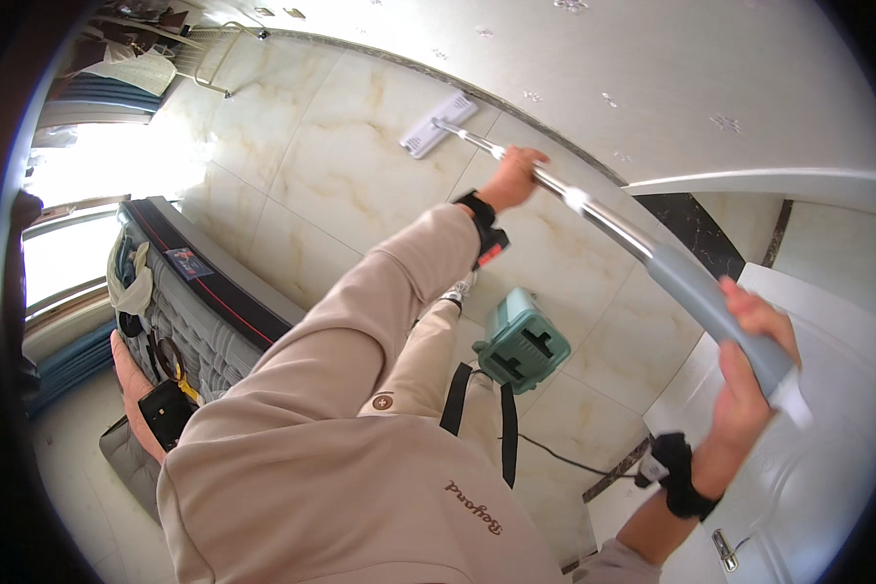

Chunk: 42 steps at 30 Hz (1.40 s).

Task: The person mops a tiled floor using a corded electric mop, moving back and forth across the room. They briefly pause to adjust the mop handle and continue mopping different sections of the floor.

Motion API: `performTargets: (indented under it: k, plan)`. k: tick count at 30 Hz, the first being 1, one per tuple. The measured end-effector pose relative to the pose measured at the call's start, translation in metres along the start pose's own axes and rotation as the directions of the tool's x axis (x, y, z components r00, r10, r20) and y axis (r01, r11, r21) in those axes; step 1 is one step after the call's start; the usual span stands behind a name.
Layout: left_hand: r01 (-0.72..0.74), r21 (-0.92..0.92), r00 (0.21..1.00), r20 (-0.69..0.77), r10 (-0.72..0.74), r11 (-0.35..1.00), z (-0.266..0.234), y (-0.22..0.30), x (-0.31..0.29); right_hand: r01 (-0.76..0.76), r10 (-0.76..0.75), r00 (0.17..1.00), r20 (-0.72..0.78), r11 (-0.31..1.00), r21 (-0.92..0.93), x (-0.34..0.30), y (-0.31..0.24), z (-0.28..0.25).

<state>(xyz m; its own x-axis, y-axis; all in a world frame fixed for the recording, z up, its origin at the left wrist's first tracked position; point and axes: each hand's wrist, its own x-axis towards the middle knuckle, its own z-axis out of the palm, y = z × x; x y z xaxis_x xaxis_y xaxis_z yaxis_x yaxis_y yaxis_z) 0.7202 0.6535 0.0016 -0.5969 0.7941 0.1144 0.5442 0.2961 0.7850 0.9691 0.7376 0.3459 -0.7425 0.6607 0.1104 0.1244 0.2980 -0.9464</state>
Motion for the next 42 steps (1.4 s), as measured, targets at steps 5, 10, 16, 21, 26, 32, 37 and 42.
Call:
performTargets:
  k: [5,10,16,21,26,32,37,42]
  plan:
    - [-0.056,-0.124,0.99,0.125,0.071,0.991,0.08,0.084,-0.034,-0.098,0.088,0.985,-0.15,0.993,-0.064,-0.078,-0.031,-0.084]
    - [-0.047,-0.225,0.976,0.195,0.092,0.973,0.132,0.141,-0.071,-0.188,0.13,0.952,-0.278,0.963,-0.193,-0.135,-0.052,-0.124]
    - [-0.157,-0.153,0.925,0.323,0.2,0.976,0.12,0.152,-0.081,-0.096,0.029,0.973,-0.231,0.954,-0.284,-0.151,-0.062,-0.11]
    - [-0.187,-0.195,0.964,0.154,0.219,0.963,0.075,0.154,-0.052,0.0,-0.039,0.934,-0.355,0.994,-0.109,-0.115,-0.055,-0.073]
    - [0.067,-0.228,0.985,0.168,-0.029,0.971,0.012,0.145,0.009,-0.215,0.247,0.931,-0.269,0.966,0.145,-0.114,0.004,-0.059]
    - [0.14,-0.234,0.99,0.009,-0.142,0.962,-0.057,0.135,0.047,-0.607,0.613,0.78,-0.122,0.79,0.086,-0.216,0.15,-0.008]
    - [0.12,-0.623,0.979,-0.054,-0.195,0.773,-0.061,0.117,0.033,-0.891,0.886,0.451,-0.103,0.454,0.005,-0.324,0.263,0.032]
    - [-0.033,-0.512,0.988,-0.144,-0.049,0.858,-0.065,0.107,0.039,-0.965,0.965,0.257,-0.048,0.259,0.04,-0.384,0.331,0.063]
